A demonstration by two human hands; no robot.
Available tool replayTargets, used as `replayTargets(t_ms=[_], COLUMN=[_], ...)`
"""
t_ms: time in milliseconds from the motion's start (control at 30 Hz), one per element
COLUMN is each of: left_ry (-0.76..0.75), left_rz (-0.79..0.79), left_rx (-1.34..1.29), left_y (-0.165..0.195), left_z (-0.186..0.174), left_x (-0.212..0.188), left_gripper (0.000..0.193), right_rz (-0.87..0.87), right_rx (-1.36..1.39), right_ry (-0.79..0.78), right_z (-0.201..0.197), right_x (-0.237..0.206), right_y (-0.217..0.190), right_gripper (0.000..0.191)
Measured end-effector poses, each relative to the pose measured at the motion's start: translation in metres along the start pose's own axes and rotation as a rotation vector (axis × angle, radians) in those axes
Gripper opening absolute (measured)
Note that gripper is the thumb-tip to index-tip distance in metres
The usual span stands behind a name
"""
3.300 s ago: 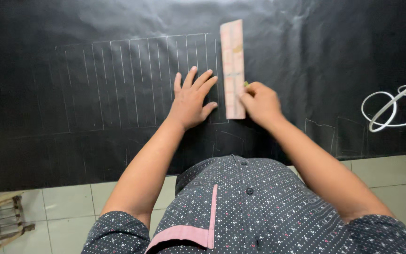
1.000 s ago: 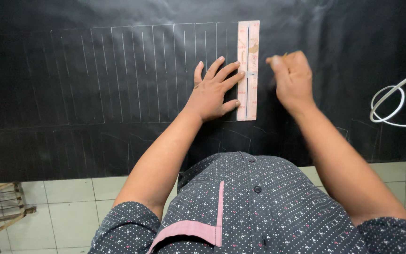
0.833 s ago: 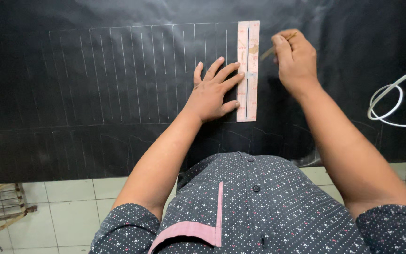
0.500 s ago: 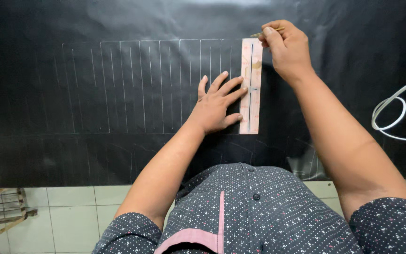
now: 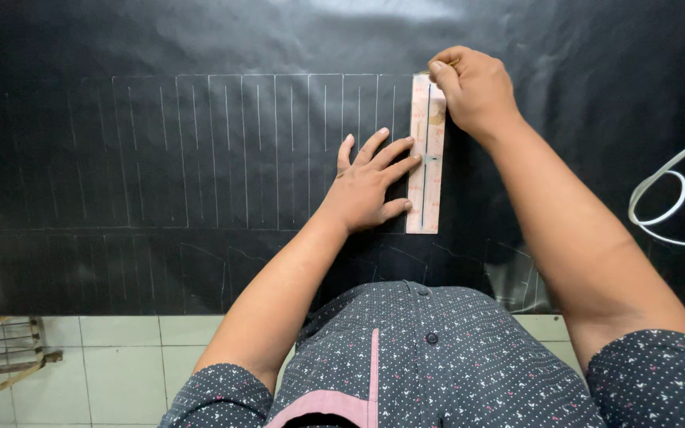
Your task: The person marks straight lines on a large sheet of black paper laid on a work table. They hold a long ruler in place with one hand and draw lines along it with a pencil in the other hand, repositioning the ruler repeatedly to mark a series of parallel lines across the sheet.
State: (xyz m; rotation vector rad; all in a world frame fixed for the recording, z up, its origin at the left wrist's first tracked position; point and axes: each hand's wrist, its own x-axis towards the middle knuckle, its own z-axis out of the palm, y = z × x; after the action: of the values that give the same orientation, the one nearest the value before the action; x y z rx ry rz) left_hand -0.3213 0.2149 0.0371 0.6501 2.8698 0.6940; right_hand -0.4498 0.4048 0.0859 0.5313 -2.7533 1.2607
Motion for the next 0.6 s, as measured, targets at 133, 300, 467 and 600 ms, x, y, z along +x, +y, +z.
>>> replayTargets(t_ms=[133, 300, 467, 600], left_ry=[0.000, -0.041, -0.041, -0.034], left_rz=[-0.001, -0.016, -0.015, -0.011], left_rx=[0.006, 0.009, 0.009, 0.016], left_y=[0.001, 0.004, 0.005, 0.008], left_z=[-0.001, -0.004, -0.006, -0.010], left_x=[0.000, 0.002, 0.001, 0.001], left_gripper=[0.078, 0.078, 0.079, 0.077], right_rz=[-0.118, -0.137, -0.224, -0.203], right_rx=[-0.245, -0.276, -0.340, -0.253], right_ry=[0.047, 0.033, 0.018, 0.005], right_z=[-0.013, -0.019, -0.014, -0.014], right_x=[-0.002, -0.008, -0.024, -0.042], right_y=[0.012, 0.019, 0.019, 0.020], right_gripper=[0.022, 0.020, 0.017, 0.017])
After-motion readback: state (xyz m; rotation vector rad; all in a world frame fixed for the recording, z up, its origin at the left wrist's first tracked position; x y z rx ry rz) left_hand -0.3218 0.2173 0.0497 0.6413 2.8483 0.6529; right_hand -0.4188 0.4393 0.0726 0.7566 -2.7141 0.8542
